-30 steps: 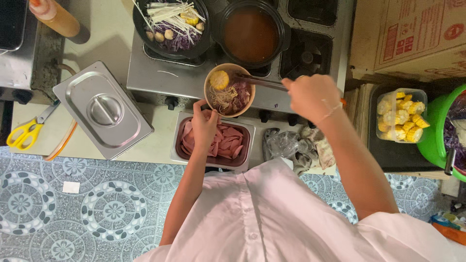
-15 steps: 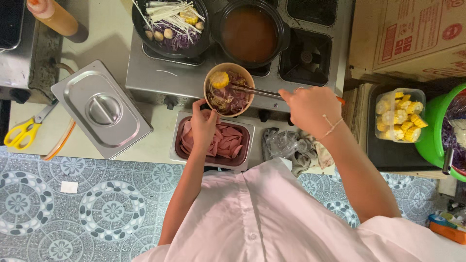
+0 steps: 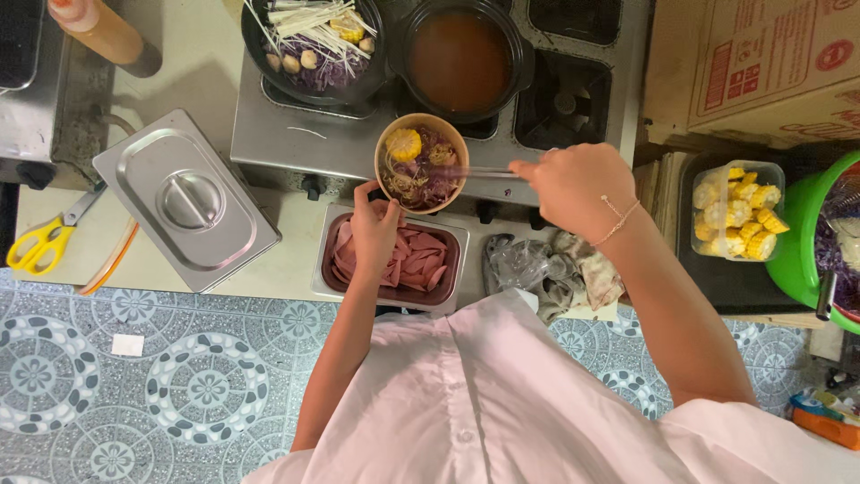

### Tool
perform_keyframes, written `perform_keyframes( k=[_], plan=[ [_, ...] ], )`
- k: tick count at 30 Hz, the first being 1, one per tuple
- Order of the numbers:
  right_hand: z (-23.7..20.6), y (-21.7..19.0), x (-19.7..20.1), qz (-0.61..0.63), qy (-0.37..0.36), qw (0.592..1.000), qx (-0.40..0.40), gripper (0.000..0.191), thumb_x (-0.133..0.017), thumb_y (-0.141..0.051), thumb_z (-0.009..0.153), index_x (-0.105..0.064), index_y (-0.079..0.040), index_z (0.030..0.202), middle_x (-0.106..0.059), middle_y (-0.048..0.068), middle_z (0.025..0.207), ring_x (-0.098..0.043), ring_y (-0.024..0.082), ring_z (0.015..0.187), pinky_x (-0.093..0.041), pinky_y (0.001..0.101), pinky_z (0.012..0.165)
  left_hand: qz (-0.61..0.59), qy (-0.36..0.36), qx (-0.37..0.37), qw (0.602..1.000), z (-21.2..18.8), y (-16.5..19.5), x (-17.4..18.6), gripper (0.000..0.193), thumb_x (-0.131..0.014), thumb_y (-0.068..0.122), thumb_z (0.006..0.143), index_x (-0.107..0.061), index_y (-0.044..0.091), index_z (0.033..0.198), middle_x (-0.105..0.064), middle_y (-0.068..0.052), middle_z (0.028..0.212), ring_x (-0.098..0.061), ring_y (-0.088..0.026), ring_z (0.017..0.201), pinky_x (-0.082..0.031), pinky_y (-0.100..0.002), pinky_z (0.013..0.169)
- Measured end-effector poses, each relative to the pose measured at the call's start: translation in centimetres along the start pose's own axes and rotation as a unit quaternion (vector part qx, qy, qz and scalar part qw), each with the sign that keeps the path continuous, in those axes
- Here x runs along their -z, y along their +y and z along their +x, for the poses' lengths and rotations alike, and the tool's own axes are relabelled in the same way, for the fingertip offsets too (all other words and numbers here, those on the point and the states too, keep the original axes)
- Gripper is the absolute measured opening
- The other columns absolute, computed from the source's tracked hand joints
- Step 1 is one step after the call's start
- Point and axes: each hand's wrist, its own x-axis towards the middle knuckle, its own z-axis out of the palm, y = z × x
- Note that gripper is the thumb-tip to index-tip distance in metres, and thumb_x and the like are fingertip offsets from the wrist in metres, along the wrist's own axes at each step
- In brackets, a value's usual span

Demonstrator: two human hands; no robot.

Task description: The person chops green herbs on a wooden cutting board with a knife, then moves to a multi-burner stove and assembles a noodle soup bowl: they ladle hot broth into a paper bowl, add noodles with a skimmer, place vegetables and sliced sausage into the bowl, and finish with broth using a ladle.

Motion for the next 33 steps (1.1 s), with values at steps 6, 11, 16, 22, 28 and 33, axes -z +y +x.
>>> perform_keyframes(
  k=[6,11,16,22,28,33],
  plan=[
    [0.7,-1.6,-0.5,-0.027,-0.012,0.998,0.057,0.063,-0.077,-0.026,0.067,-0.070,-0.031,0.130,-0.073,0.002,0.080,-0.073,0.024,0.073,-0.056,0.0367,0.055,-0.013,-0.009,0.010,1.000,0.1,-0.1,0.1,0.036,-0.063,0.004,0.098,-0.047,-0.001,0.130,-0.071,-0.008,0.079,-0.066,-0.012,0.065,-0.054,-0.026,0.059],
    [1.8,-0.5,-0.6,-0.031,-0.002,0.997,0.064,0.051,-0.072,-0.015,0.083,-0.071,-0.035,0.130,-0.073,0.002,0.079,-0.073,0.024,0.071,-0.056,0.0379,0.058,0.003,-0.005,0.008,1.000,0.0,0.1,0.2,0.036,-0.063,0.004,0.098,-0.047,-0.001,0.130,-0.071,-0.008,0.078,-0.067,-0.012,0.065,-0.053,-0.026,0.060],
    [3.0,2.1,-0.3,-0.021,0.006,0.999,0.036,0.053,-0.073,-0.020,0.078,-0.071,-0.034,0.129,-0.074,0.001,0.083,-0.073,0.025,0.071,-0.056,0.0396,0.057,-0.009,-0.007,0.008,1.000,-0.1,0.1,0.2,0.037,-0.063,0.004,0.098,-0.046,-0.002,0.130,-0.071,-0.008,0.078,-0.067,-0.012,0.065,-0.054,-0.026,0.060],
    [2.7,3.4,0.3,0.010,0.048,0.999,0.006,0.039,-0.068,-0.028,0.092,-0.073,-0.035,0.129,-0.075,0.002,0.084,-0.072,0.027,0.072,-0.055,0.0423,0.055,-0.027,-0.014,0.005,1.000,0.1,0.1,0.3,0.034,-0.063,0.003,0.099,-0.048,-0.001,0.129,-0.072,-0.008,0.080,-0.068,-0.011,0.068,-0.056,-0.026,0.062],
    [1.3,2.6,1.4,-0.016,-0.006,1.000,0.016,0.043,-0.071,-0.028,0.085,-0.073,-0.036,0.126,-0.075,0.004,0.080,-0.074,0.028,0.072,-0.057,0.0417,0.059,-0.011,-0.009,0.021,1.000,0.1,0.0,0.2,0.035,-0.063,0.002,0.098,-0.047,-0.002,0.129,-0.071,-0.009,0.077,-0.066,-0.012,0.064,-0.053,-0.027,0.059],
    [3.0,-1.4,0.6,-0.072,-0.035,0.994,0.071,0.033,-0.069,-0.019,0.087,-0.077,-0.028,0.117,-0.076,0.001,0.081,-0.075,0.023,0.079,-0.057,0.0383,0.063,-0.016,-0.001,0.017,1.000,0.2,-0.1,0.0,0.036,-0.063,0.003,0.097,-0.047,-0.002,0.129,-0.070,-0.007,0.076,-0.066,-0.011,0.064,-0.054,-0.026,0.058]
  ],
)
